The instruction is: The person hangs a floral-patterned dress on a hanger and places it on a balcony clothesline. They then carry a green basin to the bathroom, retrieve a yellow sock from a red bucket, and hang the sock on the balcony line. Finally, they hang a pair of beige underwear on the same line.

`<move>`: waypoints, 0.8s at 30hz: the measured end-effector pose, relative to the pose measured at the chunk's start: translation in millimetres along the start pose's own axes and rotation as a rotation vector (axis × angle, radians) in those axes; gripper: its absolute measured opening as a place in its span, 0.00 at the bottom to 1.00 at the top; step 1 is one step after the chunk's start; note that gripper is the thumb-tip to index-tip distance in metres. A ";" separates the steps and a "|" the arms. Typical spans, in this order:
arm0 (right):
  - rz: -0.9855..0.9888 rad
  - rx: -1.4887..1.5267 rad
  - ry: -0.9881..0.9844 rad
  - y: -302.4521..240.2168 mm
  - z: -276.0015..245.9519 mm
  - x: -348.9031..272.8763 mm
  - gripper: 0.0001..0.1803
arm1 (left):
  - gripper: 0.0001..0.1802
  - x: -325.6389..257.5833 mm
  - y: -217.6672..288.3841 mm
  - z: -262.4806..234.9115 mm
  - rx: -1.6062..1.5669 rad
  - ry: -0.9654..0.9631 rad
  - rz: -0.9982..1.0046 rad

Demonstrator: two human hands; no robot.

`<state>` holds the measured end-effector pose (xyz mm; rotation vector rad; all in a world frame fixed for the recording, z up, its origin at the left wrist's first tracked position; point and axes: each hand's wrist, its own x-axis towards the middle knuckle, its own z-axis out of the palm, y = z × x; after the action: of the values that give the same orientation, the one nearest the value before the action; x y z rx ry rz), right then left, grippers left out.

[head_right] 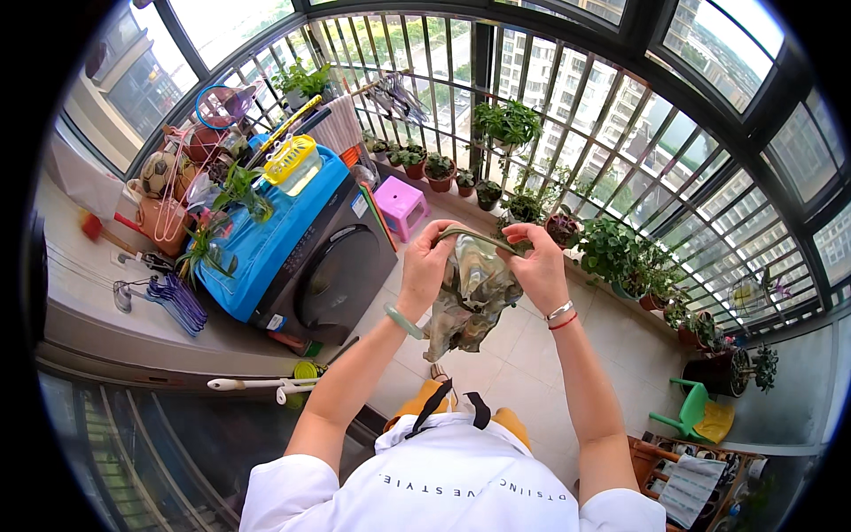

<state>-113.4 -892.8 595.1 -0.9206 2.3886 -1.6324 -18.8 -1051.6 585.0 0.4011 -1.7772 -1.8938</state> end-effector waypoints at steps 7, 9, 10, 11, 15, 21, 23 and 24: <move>0.272 -0.089 -0.306 43.9 85.2 49.2 0.10 | 0.07 54.1 -31.4 -59.9 -0.112 0.082 0.028; 0.506 0.487 -0.242 46.3 107.0 70.3 0.11 | 0.08 72.8 -41.6 -72.3 -0.004 0.137 0.068; 0.461 0.538 -0.234 41.6 117.5 85.2 0.12 | 0.09 84.2 -45.9 -80.4 0.110 0.177 0.091; 0.475 0.615 -0.214 33.3 126.1 99.7 0.12 | 0.10 96.5 -51.4 -88.1 0.224 0.217 0.114; 0.448 0.803 -0.260 19.3 168.9 160.7 0.12 | 0.12 150.5 -97.4 -117.7 0.183 0.228 0.110; 0.402 0.730 -0.299 47.3 224.2 253.2 0.11 | 0.14 232.4 -128.4 -134.1 0.082 0.312 0.024; 0.415 0.772 -0.319 55.6 236.1 279.7 0.13 | 0.15 259.6 -144.2 -136.8 0.660 0.430 0.136; 0.448 0.794 -0.333 62.0 240.8 293.2 0.13 | 0.16 273.4 -159.5 -137.6 0.735 0.487 0.207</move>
<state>-279.0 -1229.5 511.2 -0.4158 1.3813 -1.8056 -196.6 -1314.0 448.3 0.8137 -2.0001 -0.8459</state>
